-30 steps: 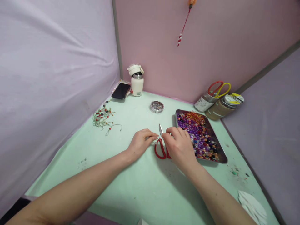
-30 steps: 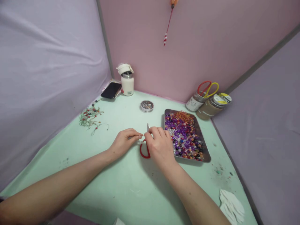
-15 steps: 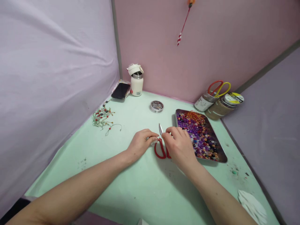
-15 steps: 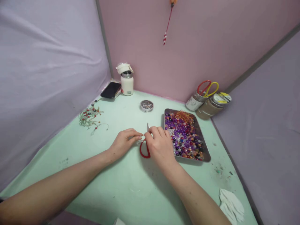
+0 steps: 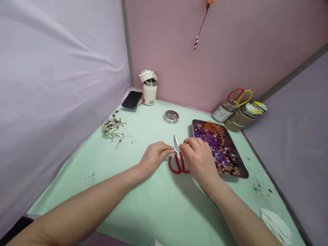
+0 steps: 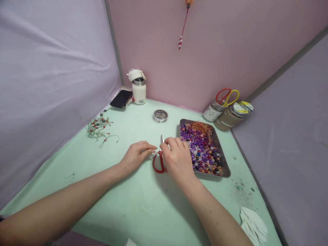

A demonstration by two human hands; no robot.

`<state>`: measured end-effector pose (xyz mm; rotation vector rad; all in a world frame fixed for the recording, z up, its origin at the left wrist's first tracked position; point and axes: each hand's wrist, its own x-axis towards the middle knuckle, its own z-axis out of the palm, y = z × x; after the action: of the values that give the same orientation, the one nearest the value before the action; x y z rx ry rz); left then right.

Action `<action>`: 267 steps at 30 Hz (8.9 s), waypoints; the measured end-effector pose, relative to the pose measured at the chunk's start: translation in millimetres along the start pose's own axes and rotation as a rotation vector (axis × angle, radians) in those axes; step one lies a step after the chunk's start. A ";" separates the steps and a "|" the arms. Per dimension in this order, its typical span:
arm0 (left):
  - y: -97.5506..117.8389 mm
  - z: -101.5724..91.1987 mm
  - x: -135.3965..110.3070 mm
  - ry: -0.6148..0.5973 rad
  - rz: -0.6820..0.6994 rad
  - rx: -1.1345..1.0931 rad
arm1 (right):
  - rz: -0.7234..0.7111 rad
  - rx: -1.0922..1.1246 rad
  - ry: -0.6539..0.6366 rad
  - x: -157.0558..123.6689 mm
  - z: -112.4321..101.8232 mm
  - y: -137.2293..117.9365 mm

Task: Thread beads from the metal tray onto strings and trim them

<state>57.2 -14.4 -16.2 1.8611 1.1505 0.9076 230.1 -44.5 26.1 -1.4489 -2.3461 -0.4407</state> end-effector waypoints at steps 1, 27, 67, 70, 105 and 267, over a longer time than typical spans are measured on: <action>-0.1 0.1 -0.1 0.000 -0.002 0.000 | -0.004 0.007 -0.001 -0.1 -0.3 0.1; -0.1 1.5 -1.0 -0.034 -0.002 0.026 | -0.028 0.021 -0.072 0.3 -0.7 -1.4; 5.7 1.2 1.4 -0.117 -0.485 -0.899 | 0.003 0.363 0.075 -2.5 25.2 2.5; 3.4 2.5 -0.8 -0.126 -0.502 -0.907 | -0.008 0.353 0.065 -3.9 26.6 1.5; 15.7 1.3 -0.5 0.068 -0.357 -1.006 | 0.434 0.985 -0.169 1.7 10.0 -4.3; 0.4 -18.2 15.5 0.199 -0.689 -1.355 | 0.835 1.692 -0.329 -2.8 44.5 -17.7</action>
<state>47.1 3.9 -4.8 0.2604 0.7912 1.0330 209.6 -34.9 -16.2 -1.2229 -1.0854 1.6177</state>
